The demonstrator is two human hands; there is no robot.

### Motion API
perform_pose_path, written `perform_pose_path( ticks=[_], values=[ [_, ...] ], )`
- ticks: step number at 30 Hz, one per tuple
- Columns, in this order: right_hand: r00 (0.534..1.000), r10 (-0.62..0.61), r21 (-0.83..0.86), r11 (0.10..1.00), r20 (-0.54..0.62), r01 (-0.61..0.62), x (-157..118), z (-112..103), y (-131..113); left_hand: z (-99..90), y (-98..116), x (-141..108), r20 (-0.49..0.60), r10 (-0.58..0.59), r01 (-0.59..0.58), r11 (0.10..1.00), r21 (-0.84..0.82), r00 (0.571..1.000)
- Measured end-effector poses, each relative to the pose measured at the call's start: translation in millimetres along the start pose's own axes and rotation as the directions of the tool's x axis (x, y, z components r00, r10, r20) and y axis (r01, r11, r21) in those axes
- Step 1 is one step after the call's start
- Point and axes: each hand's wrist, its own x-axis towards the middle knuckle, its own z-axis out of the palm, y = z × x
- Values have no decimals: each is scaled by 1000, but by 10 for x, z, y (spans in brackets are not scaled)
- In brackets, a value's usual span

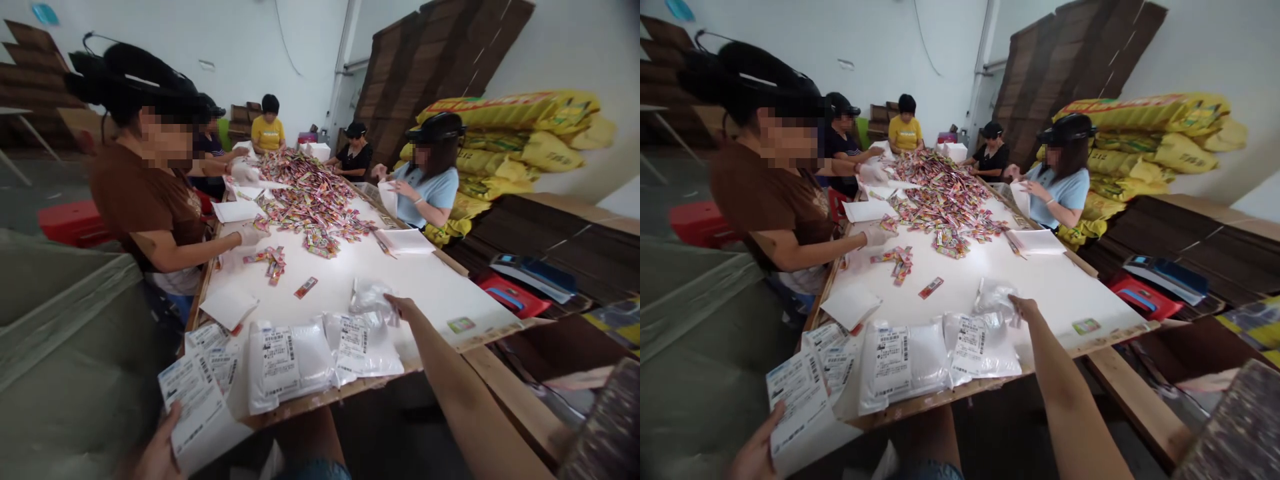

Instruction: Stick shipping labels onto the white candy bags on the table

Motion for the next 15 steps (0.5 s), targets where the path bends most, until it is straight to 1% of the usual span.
perform_pose_path(
  ticks=[2,4,6,7,8,9,10,11,12,13,14,15],
  values=[
    [998,-57,-15,998,-36,56,28,-92,-72,44,-22,-22,17,21,-21,1000,0,1000],
    [984,-155,-28,988,-91,154,-57,-179,-194,60,-37,-57,38,63,-63,998,-8,997],
    [952,-281,-33,960,-122,279,-318,-227,-277,56,-45,-104,37,119,-119,993,-21,992],
    [929,-353,-40,935,-109,351,-526,-219,-281,52,-48,-132,26,138,-137,990,-24,990],
    [895,-440,-58,898,-72,437,-778,-181,-257,49,-50,-163,19,152,-151,988,-24,988],
    [844,-537,-85,841,-8,534,-1061,-114,-208,49,-49,-197,26,164,-164,986,-23,986],
    [768,-634,-116,759,87,640,-1355,-20,-140,53,-47,-235,44,178,-177,984,-22,983],
    [672,-714,-141,658,195,740,-1639,90,-63,61,-42,-276,75,188,-187,982,-21,979],
    [577,-758,-148,561,305,815,-1892,204,13,72,-35,-320,115,199,-197,980,-24,973],
    [500,-775,-146,484,386,863,-2100,305,79,84,-26,-367,153,207,-204,978,-33,966],
    [456,-776,-138,443,436,886,-2258,380,127,95,-18,-414,182,212,-207,977,-47,960],
    [436,-775,-126,429,458,895,-2370,417,152,104,-13,-459,205,212,-204,977,-62,955]
  ],
)
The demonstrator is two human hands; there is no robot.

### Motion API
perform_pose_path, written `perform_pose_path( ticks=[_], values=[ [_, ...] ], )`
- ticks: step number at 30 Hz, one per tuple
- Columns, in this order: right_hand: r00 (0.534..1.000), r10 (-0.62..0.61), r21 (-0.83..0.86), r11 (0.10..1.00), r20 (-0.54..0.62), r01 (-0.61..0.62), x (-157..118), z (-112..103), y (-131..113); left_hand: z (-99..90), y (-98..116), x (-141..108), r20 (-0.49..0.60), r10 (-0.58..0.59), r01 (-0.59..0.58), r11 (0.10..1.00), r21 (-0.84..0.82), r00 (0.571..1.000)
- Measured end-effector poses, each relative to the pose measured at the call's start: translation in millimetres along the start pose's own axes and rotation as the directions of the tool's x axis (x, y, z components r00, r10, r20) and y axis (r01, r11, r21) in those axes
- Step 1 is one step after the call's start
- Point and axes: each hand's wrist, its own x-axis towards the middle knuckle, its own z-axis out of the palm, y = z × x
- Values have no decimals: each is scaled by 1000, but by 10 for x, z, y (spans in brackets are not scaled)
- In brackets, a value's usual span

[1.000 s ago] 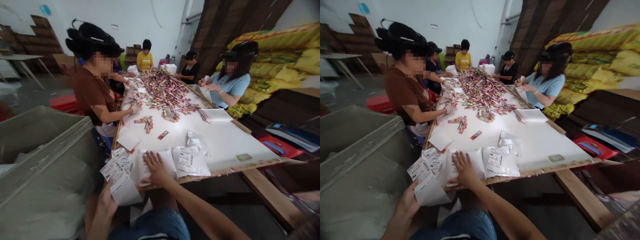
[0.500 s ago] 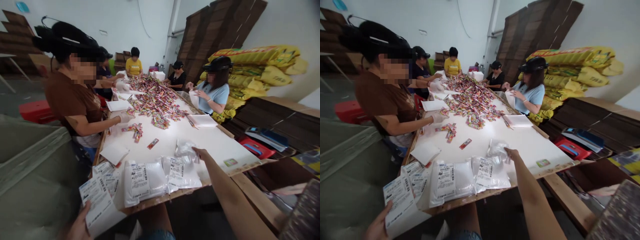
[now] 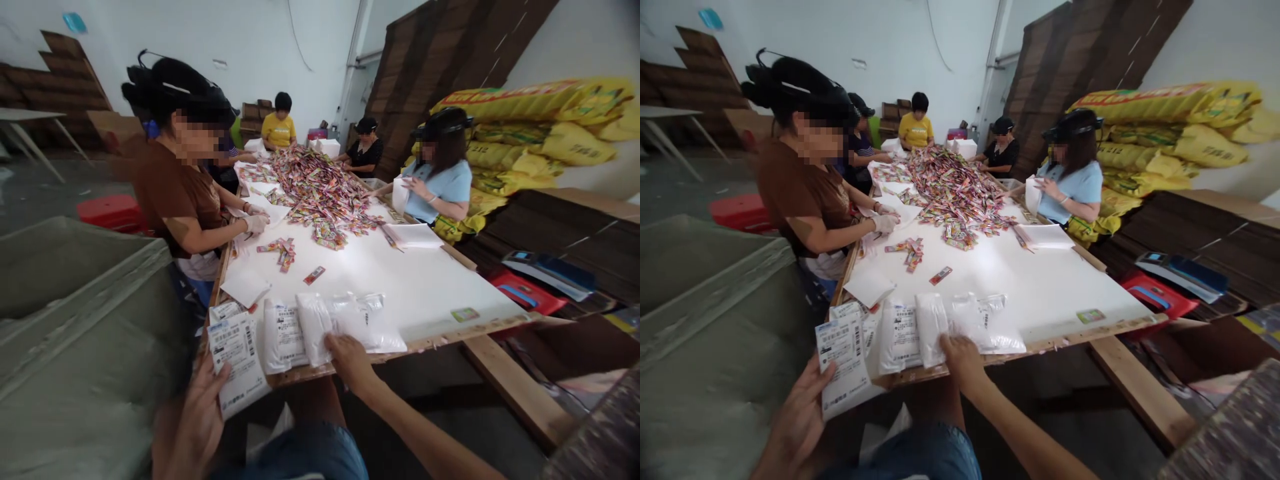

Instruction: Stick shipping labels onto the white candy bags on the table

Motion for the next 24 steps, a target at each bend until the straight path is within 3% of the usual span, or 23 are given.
perform_pose_path(
  ticks=[2,5,9,12,16,18,20,22,24],
  values=[
    [1000,5,57,998,-12,-4,-61,-43,-121,22,1,-69,31,-4,5,1000,-18,1000],
    [998,39,313,949,-47,-22,-110,-341,-328,19,-83,-118,105,-19,14,999,42,994],
    [987,85,680,733,-137,31,-113,-562,-799,-1,-247,-140,280,-108,38,969,244,954],
    [968,59,685,717,-245,130,-75,-420,-1091,17,-261,-192,262,-201,172,976,130,944],
    [946,-165,582,754,-278,303,-81,-292,-1283,89,-188,-145,149,-286,290,957,-9,947],
    [938,-226,584,737,-262,340,-99,-453,-1261,88,-177,8,-2,-240,240,969,-53,971],
    [947,-176,667,675,-270,316,-68,-752,-1093,25,-185,223,-155,-133,121,989,-84,979],
    [934,25,755,597,-356,272,55,-1047,-767,-80,-199,434,-265,-59,35,995,-95,963],
    [849,283,780,588,-446,214,265,-1167,-358,-177,-222,580,-301,-36,9,996,-89,953]
  ],
)
